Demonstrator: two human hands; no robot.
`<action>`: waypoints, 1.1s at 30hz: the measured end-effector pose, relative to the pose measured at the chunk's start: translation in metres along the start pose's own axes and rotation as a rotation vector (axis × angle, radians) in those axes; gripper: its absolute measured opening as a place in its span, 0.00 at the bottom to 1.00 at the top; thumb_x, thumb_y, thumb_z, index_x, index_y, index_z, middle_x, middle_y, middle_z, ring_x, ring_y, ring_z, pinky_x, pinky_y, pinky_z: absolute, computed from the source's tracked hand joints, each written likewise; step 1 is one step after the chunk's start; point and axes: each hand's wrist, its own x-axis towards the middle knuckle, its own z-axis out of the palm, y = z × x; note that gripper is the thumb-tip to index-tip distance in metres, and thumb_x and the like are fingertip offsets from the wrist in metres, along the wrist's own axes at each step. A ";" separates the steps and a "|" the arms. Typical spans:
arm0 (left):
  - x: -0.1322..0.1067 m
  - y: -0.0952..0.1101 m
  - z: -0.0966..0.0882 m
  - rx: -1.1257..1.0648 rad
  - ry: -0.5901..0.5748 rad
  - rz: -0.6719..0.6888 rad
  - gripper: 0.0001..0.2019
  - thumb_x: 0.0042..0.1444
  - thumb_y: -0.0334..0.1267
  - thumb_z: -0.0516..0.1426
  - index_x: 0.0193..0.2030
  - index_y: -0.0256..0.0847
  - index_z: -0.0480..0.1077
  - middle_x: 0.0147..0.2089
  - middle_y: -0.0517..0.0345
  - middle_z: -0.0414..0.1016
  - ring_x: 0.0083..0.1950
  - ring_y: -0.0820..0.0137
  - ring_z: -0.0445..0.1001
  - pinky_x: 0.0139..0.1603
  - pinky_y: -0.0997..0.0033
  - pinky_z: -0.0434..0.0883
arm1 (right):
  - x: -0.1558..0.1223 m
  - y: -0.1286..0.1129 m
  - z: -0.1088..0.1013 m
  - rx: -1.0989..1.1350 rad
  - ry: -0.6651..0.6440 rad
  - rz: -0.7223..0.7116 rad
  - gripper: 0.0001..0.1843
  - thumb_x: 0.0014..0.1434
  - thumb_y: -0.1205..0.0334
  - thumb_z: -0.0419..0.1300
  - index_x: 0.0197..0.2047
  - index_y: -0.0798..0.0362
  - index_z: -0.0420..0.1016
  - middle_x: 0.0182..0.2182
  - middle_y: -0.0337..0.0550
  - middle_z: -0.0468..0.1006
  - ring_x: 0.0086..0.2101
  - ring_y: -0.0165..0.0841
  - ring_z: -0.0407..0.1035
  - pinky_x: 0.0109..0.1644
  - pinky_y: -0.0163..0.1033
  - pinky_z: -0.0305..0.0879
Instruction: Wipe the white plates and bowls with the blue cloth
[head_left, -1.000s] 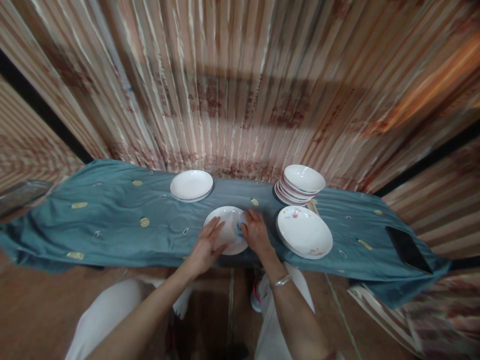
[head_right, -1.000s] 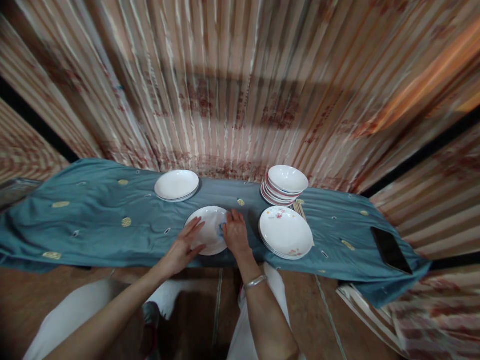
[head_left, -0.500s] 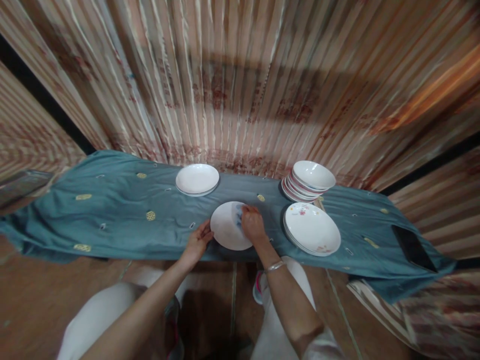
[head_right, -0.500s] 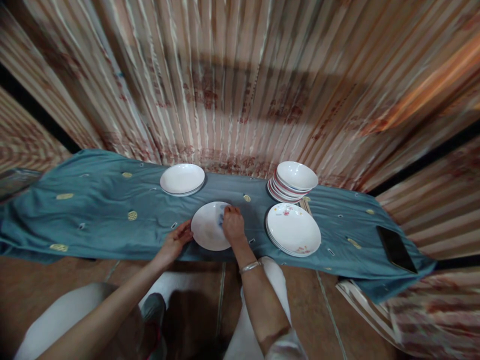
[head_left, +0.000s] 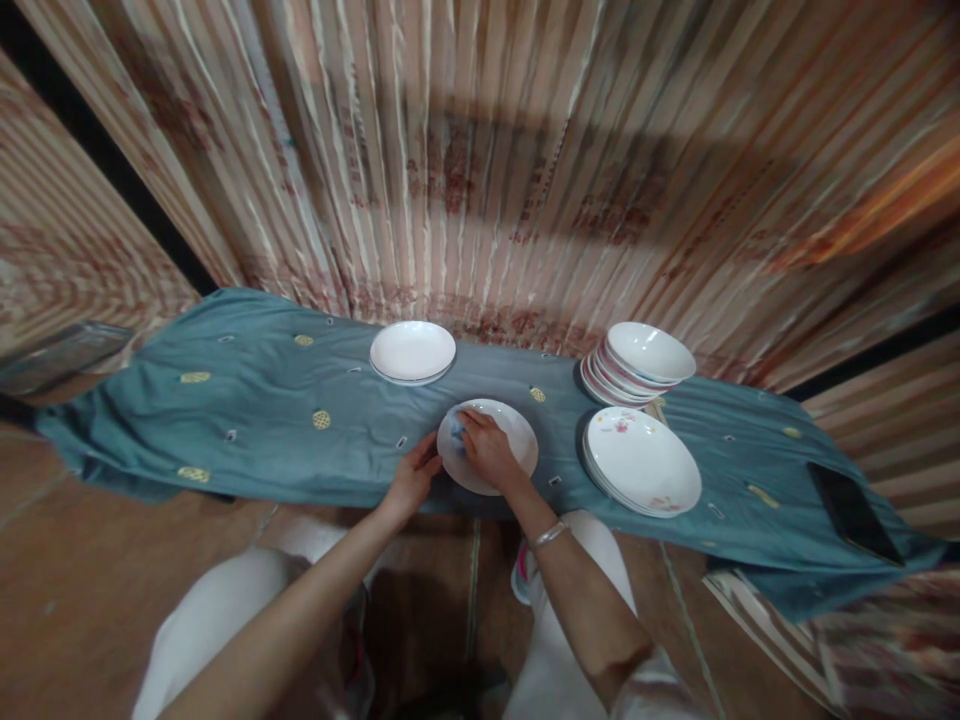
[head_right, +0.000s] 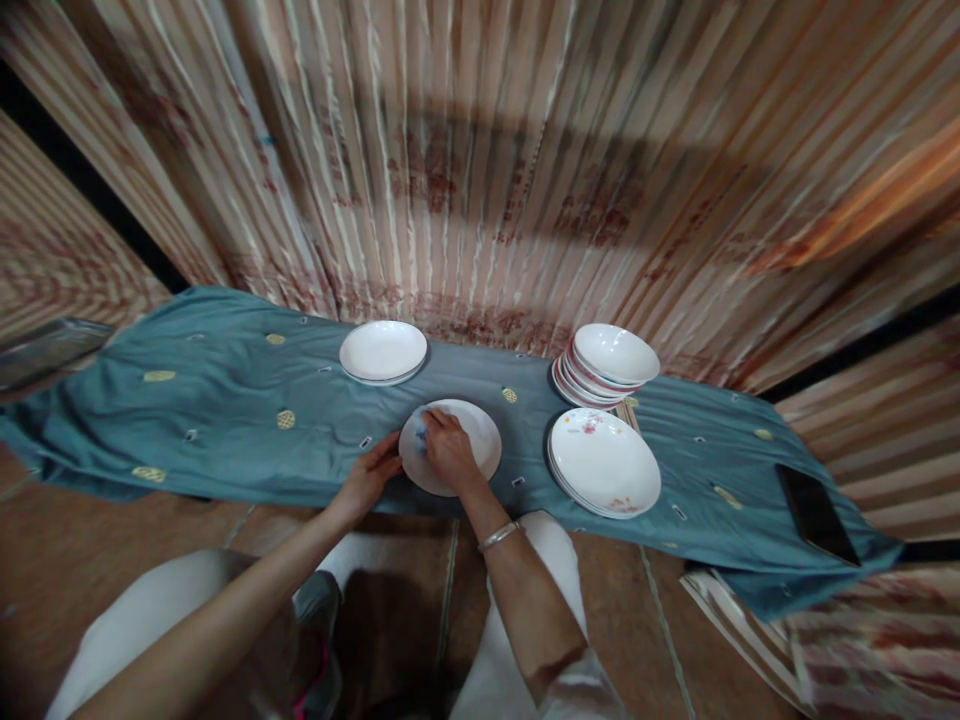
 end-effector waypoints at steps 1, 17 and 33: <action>0.000 0.000 0.000 0.009 -0.009 0.008 0.21 0.39 0.34 0.65 0.44 0.39 0.78 0.52 0.49 0.81 0.60 0.53 0.73 0.62 0.55 0.69 | -0.001 0.000 0.003 0.043 0.006 -0.023 0.24 0.64 0.72 0.49 0.61 0.57 0.71 0.61 0.53 0.72 0.60 0.39 0.65 0.67 0.47 0.59; 0.002 0.001 -0.001 0.021 -0.099 0.043 0.26 0.36 0.45 0.70 0.45 0.37 0.77 0.44 0.50 0.83 0.47 0.57 0.79 0.52 0.59 0.74 | -0.036 0.009 -0.013 0.377 -0.177 -0.161 0.20 0.60 0.72 0.57 0.53 0.50 0.81 0.53 0.45 0.81 0.55 0.38 0.74 0.62 0.45 0.68; 0.006 0.000 -0.003 0.046 -0.098 0.063 0.29 0.33 0.43 0.72 0.45 0.38 0.76 0.46 0.46 0.83 0.54 0.54 0.77 0.57 0.57 0.71 | -0.054 0.031 -0.053 0.053 -0.167 0.108 0.18 0.58 0.76 0.58 0.45 0.52 0.84 0.47 0.47 0.84 0.48 0.38 0.78 0.57 0.42 0.70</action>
